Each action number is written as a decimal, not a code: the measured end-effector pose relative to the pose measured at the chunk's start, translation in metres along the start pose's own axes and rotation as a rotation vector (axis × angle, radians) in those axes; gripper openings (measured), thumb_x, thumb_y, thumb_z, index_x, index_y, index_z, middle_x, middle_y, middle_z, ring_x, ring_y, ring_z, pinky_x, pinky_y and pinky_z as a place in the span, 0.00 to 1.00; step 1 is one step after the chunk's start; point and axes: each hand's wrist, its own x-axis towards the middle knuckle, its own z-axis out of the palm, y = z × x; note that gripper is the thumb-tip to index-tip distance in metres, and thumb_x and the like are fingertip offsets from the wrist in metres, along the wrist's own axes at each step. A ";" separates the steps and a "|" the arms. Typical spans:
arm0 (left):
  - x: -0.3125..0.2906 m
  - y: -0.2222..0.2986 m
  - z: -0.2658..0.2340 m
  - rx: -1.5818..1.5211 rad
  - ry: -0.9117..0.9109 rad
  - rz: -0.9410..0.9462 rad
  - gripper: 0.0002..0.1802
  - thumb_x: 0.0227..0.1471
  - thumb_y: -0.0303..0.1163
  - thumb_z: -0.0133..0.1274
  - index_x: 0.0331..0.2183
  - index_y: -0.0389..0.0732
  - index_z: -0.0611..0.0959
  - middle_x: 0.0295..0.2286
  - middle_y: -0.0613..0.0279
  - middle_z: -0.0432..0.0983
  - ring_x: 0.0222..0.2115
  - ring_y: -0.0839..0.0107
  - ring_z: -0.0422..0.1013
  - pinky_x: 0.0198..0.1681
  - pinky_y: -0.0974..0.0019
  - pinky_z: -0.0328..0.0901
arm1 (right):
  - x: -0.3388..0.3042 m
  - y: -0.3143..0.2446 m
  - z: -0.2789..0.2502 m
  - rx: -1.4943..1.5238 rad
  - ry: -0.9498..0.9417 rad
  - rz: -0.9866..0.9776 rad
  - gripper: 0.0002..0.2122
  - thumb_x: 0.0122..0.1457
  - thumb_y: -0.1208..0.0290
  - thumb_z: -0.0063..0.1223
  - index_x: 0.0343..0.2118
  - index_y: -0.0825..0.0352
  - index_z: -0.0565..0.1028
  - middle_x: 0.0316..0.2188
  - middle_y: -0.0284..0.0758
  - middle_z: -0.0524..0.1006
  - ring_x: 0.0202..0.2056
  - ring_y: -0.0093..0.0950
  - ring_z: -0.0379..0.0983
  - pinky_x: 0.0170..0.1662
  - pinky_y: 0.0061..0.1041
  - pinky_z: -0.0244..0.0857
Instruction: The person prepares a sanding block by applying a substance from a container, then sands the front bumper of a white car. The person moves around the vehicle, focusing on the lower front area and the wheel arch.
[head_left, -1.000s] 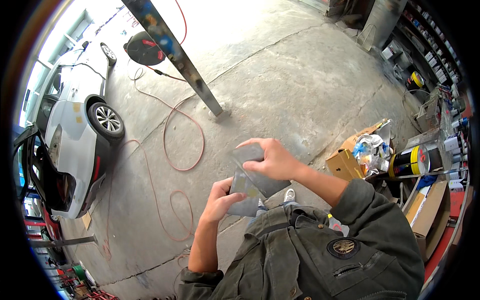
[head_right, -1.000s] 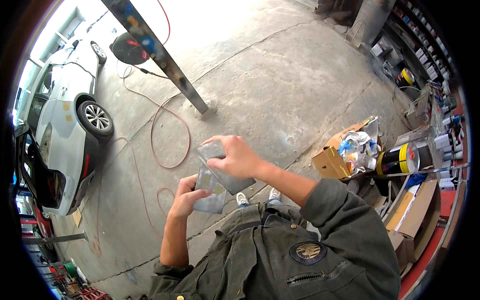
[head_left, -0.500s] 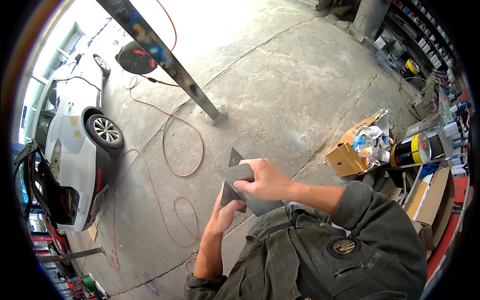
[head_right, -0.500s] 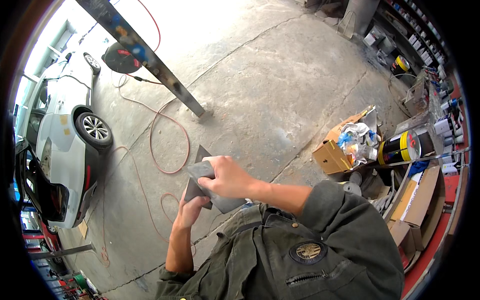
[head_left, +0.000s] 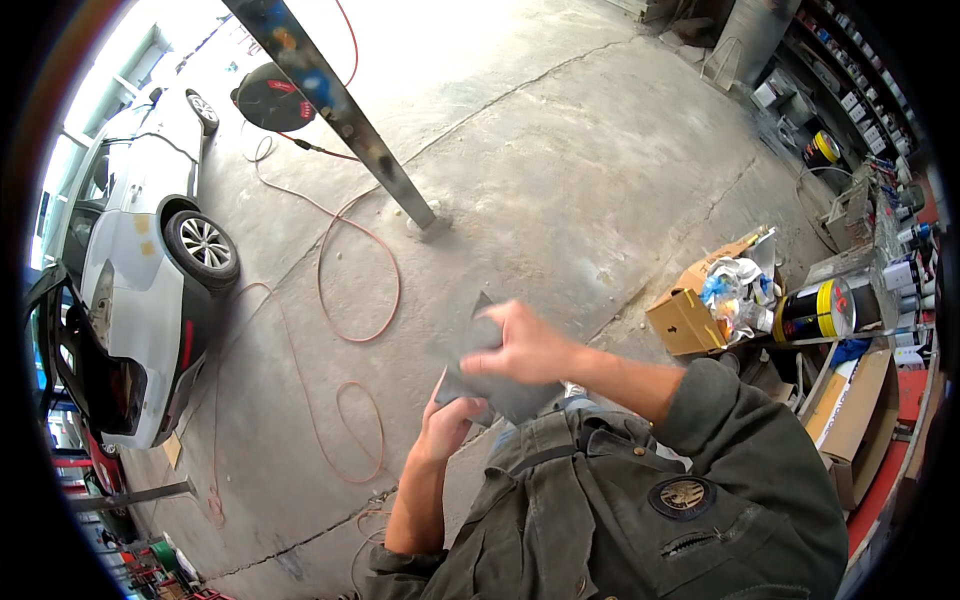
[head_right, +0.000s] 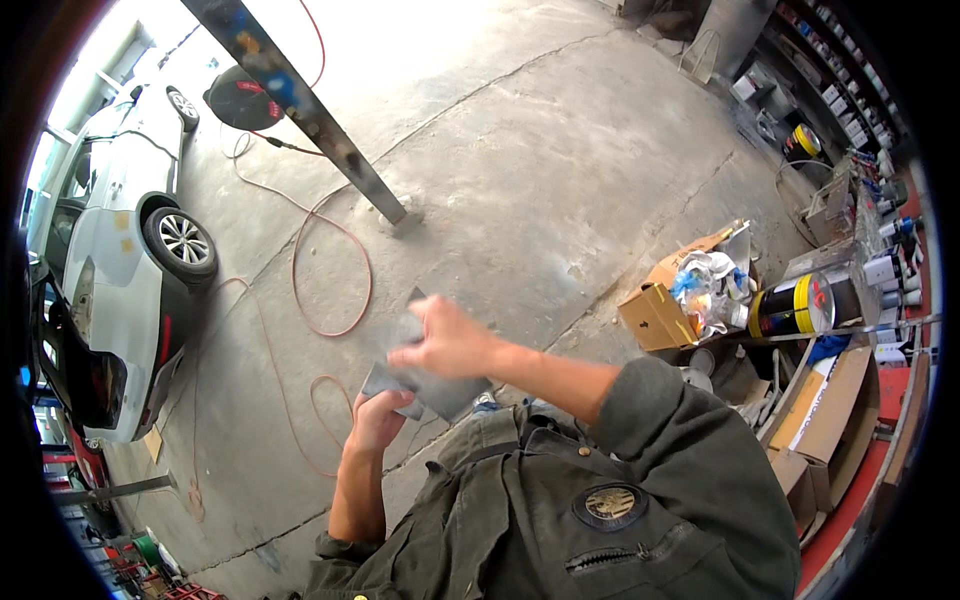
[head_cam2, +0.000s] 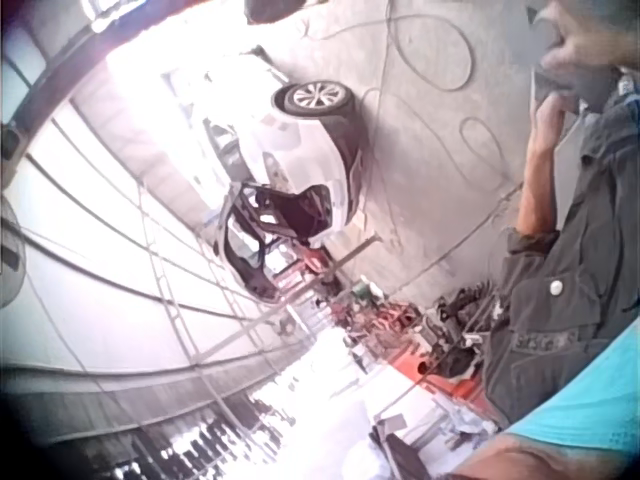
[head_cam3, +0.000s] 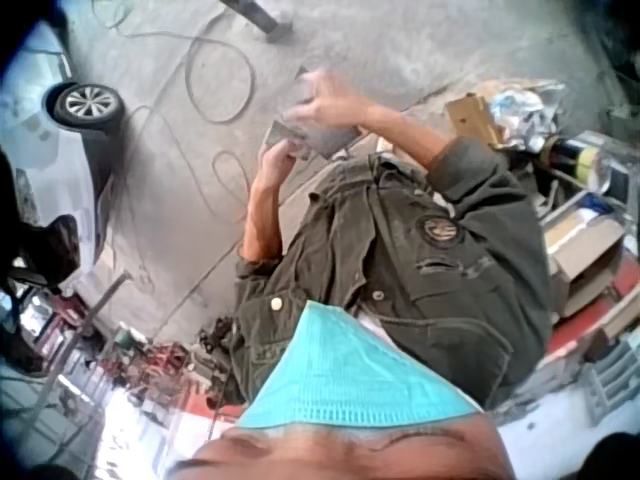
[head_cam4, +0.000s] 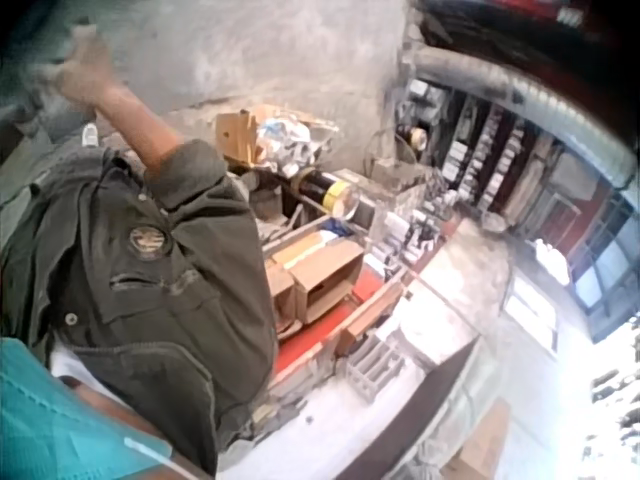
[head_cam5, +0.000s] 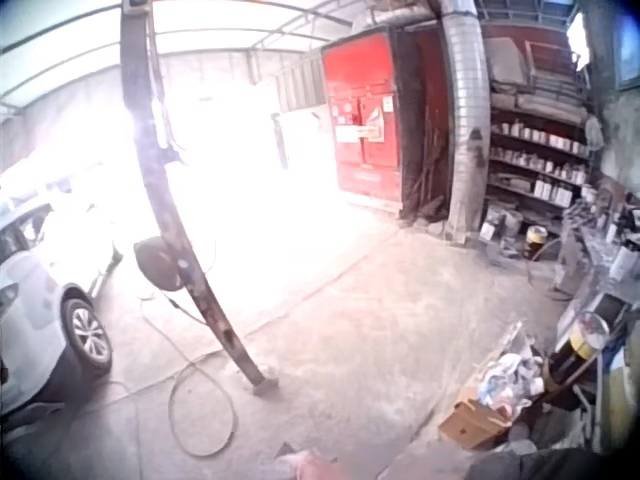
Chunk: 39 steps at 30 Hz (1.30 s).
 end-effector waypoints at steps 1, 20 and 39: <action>0.002 0.004 0.006 0.004 0.014 0.006 0.32 0.38 0.20 0.46 0.51 0.33 0.72 0.45 0.57 0.73 0.47 0.64 0.69 0.50 0.63 0.63 | 0.006 0.007 -0.006 0.087 0.043 0.061 0.12 0.48 0.69 0.63 0.30 0.73 0.77 0.24 0.37 0.79 0.27 0.22 0.74 0.33 0.26 0.68; 0.033 0.013 0.036 -0.072 0.360 0.374 0.46 0.44 0.12 0.58 0.61 0.36 0.55 0.45 0.56 0.71 0.45 0.68 0.71 0.50 0.63 0.67 | -0.026 0.029 -0.004 1.073 0.282 0.333 0.09 0.60 0.68 0.55 0.38 0.67 0.75 0.31 0.33 0.79 0.30 0.21 0.77 0.32 0.23 0.72; 0.027 -0.013 0.047 1.074 0.449 0.716 0.12 0.55 0.24 0.53 0.43 0.35 0.80 0.29 0.48 0.80 0.27 0.59 0.78 0.30 0.65 0.69 | -0.031 0.024 0.017 0.278 0.552 0.098 0.07 0.54 0.75 0.58 0.29 0.74 0.78 0.22 0.32 0.79 0.24 0.16 0.69 0.27 0.23 0.65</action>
